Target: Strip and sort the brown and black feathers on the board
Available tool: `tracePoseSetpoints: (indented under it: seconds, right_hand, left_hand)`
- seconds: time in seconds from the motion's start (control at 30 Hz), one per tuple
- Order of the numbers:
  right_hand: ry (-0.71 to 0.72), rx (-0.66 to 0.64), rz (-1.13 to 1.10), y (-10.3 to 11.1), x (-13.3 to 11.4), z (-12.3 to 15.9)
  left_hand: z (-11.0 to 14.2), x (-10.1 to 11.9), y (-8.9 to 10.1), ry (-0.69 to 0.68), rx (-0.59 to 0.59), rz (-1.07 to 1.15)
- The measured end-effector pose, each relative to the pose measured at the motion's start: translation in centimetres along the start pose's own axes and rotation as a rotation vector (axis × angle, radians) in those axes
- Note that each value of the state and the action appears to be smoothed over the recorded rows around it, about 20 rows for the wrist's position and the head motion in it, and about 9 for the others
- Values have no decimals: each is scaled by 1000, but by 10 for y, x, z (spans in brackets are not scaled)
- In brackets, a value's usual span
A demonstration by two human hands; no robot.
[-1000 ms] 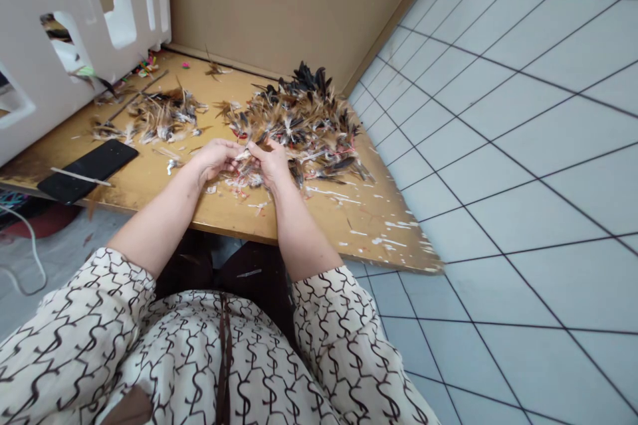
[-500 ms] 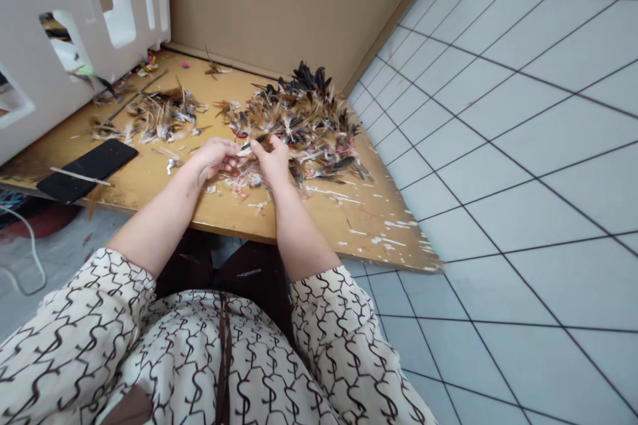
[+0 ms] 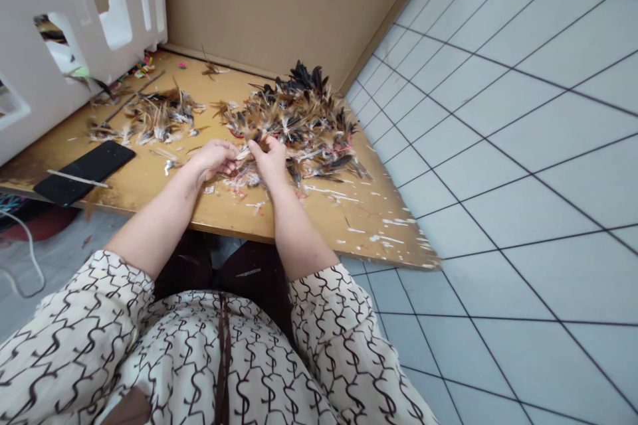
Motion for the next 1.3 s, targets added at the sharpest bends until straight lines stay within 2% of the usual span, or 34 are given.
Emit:
tracePoseSetpoints:
  seconds: [0.37, 0.53, 0.7, 0.87, 1.3]
  right_hand:
    - [47, 4, 100, 2, 0, -2]
    - [99, 3, 144, 1, 5, -5]
    - [150, 23, 177, 0, 6, -4]
    - [184, 18, 217, -1, 6, -3]
    - [219, 28, 251, -3, 5, -2]
  left_hand:
    - [6, 3, -5, 8, -46, 35]
    - [6, 2, -7, -82, -109, -65]
    - [4, -2, -7, -164, -73, -109]
    - [5, -2, -8, -106, 1, -127]
    - [3, -4, -10, -95, -62, -60]
Point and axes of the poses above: each hand's wrist, its own z-axis away from the middle knuckle, its own y-axis out of the back of the hand, x = y × z, the point moved 3 cm from there along -z, towards the middle knuckle, and after that the axes turned 7 degrees about x, right-handed, at the moved point
